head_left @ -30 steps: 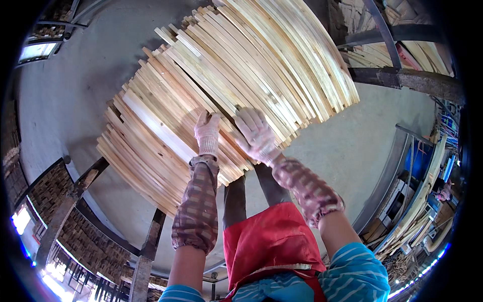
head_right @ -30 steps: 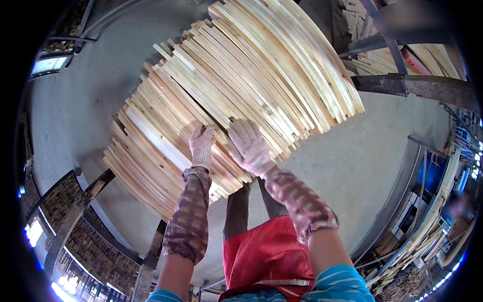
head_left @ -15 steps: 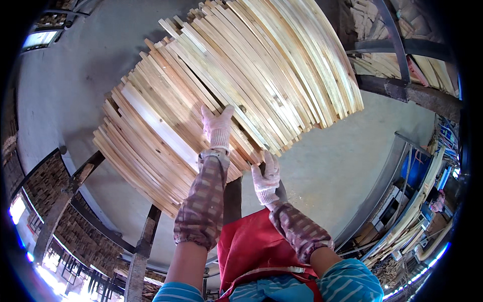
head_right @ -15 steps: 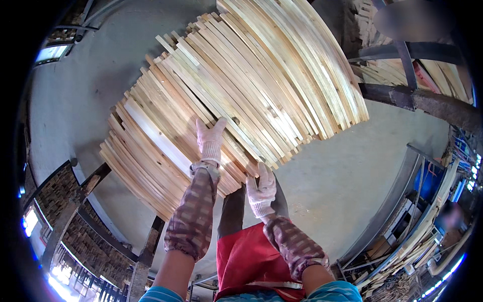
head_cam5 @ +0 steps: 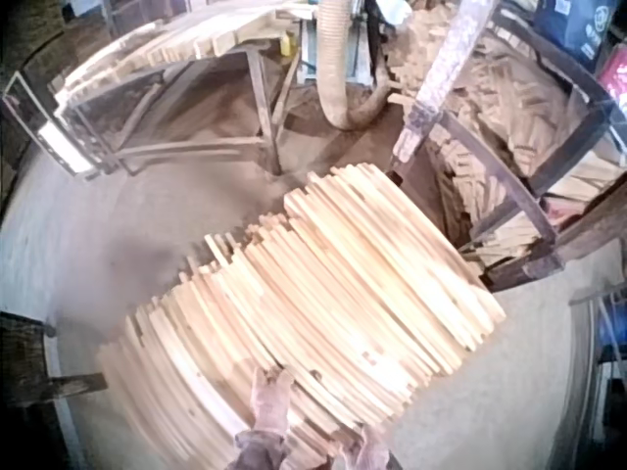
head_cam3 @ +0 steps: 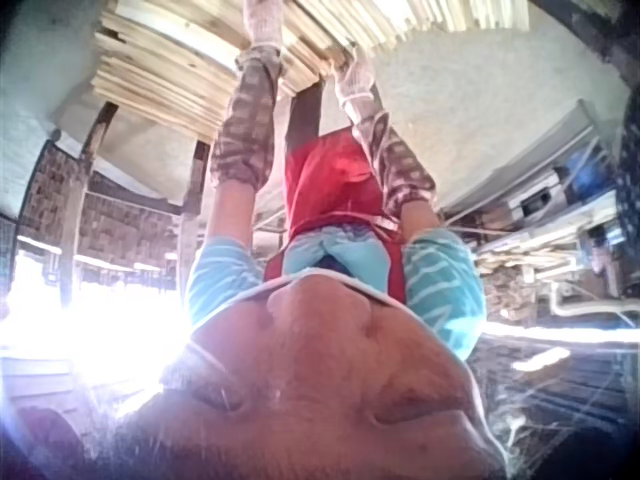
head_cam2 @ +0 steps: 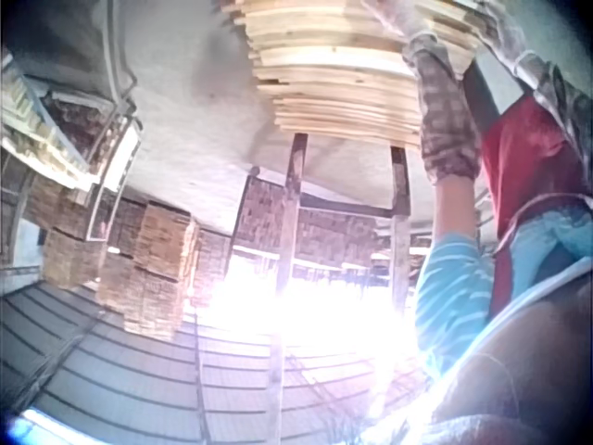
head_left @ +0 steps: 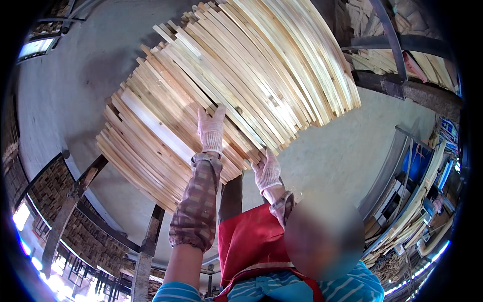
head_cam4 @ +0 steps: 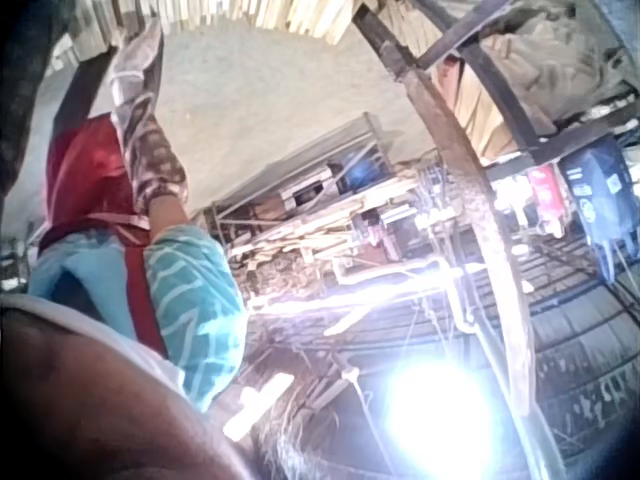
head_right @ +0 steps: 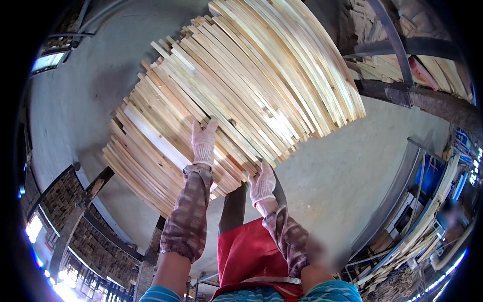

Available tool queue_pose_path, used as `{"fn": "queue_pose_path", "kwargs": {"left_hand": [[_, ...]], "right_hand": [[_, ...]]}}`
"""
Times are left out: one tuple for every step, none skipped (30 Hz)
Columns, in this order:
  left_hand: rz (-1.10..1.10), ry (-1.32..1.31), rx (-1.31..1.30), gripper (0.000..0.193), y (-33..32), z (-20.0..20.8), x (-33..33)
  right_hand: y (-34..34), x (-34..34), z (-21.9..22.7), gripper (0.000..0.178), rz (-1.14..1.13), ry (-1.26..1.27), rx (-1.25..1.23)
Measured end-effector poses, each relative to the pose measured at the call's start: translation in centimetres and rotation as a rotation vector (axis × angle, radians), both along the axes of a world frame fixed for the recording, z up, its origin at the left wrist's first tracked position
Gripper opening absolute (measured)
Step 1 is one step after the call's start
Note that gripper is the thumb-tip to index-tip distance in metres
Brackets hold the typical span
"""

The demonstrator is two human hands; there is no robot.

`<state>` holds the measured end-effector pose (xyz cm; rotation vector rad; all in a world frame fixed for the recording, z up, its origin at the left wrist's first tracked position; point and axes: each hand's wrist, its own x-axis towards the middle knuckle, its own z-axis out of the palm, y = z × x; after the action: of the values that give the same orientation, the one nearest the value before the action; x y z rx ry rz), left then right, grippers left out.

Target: The person picks up wooden planks from a large pile on the floor and arranges them into a neat stack on a metal rack. The person wears gloves and an apron while handling the wood pieces one by one or in small groups.

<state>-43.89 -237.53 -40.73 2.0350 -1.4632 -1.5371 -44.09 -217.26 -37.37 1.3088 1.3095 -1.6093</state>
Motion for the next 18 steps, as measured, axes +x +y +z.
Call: {"fn": "queue_pose_path", "kwargs": {"left_hand": [[-0.013, -0.072, -0.103, 0.062, 0.1, -0.2, 0.1], [-0.174, 0.051, 0.185, 0.081, -1.5, 2.7, -0.8], [-0.181, -0.027, 0.154, 0.086, -1.5, 3.4, -1.0], [-0.191, -0.106, 0.128, 0.091, -1.0, 3.6, -1.2], [-0.196, -0.178, 0.095, 0.096, -0.8, 3.6, -1.7], [-0.192, -0.190, 0.092, 0.096, -0.6, 3.2, -2.1], [-0.187, -0.201, 0.088, 0.096, -0.2, 2.9, -2.5], [-0.182, -0.220, 0.093, 0.097, 0.2, 2.8, -2.4], [-0.179, -0.231, 0.102, 0.098, 0.3, 2.7, -2.6], [-0.173, -0.242, 0.111, 0.099, 0.2, 2.5, -2.8], [-0.165, -0.253, 0.119, 0.101, 0.2, 2.4, -3.0], [-0.155, -0.199, 0.079, 0.101, 0.2, 2.5, -3.0], [-0.157, -0.204, 0.116, 0.100, 0.1, 2.7, -3.0], [-0.162, -0.202, 0.145, 0.100, -0.4, 2.7, -3.2], [-0.168, -0.210, 0.186, 0.099, -0.4, 3.0, -3.0], [-0.182, -0.226, 0.092, 0.096, -0.1, 3.3, -3.1], [-0.194, -0.235, 0.089, 0.096, -0.2, 3.4, -3.0], [-0.205, -0.240, 0.086, 0.096, -0.5, 3.3, -2.9]], "right_hand": [[0.1, 0.1, 0.4, 0.038, 0.015, 0.018, 0.005], [0.1, -0.8, 1.4, 0.037, -0.033, -0.036, 0.036], [0.1, -1.1, 1.7, 0.037, -0.005, -0.035, 0.013], [0.3, -1.1, 1.9, 0.037, 0.020, -0.036, -0.004], [0.3, -1.5, 1.8, 0.037, 0.050, -0.030, -0.029], [0.8, -1.2, 1.0, 0.033, 0.118, 0.024, -0.045], [1.5, -1.0, 0.3, 0.034, 0.206, 0.022, 0.017], [2.0, -0.6, 0.6, 0.036, 0.295, 0.013, 0.087], [2.5, -0.4, 0.8, 0.038, 0.385, 0.004, 0.156], [3.0, -0.1, 1.2, 0.039, 0.490, 0.096, 0.199], [3.4, 0.0, 2.1, 0.041, 0.591, 0.181, 0.258], [3.8, 0.2, 3.1, 0.042, 0.730, 0.382, 0.262], [4.1, 0.0, 3.8, 0.044, 0.865, 0.587, 0.261], [3.7, -0.9, 4.0, 0.049, 0.976, 0.822, 0.241], [2.0, -2.2, 4.7, 0.054, 1.096, 0.998, 0.350], [-0.2, -4.2, 4.7, 0.059, 1.211, 1.176, 0.461], [-2.7, -6.2, 4.2, 0.064, 1.315, 1.356, 0.577], [-5.0, -8.6, 2.9, 0.072, 1.424, 1.488, 0.622]]}}
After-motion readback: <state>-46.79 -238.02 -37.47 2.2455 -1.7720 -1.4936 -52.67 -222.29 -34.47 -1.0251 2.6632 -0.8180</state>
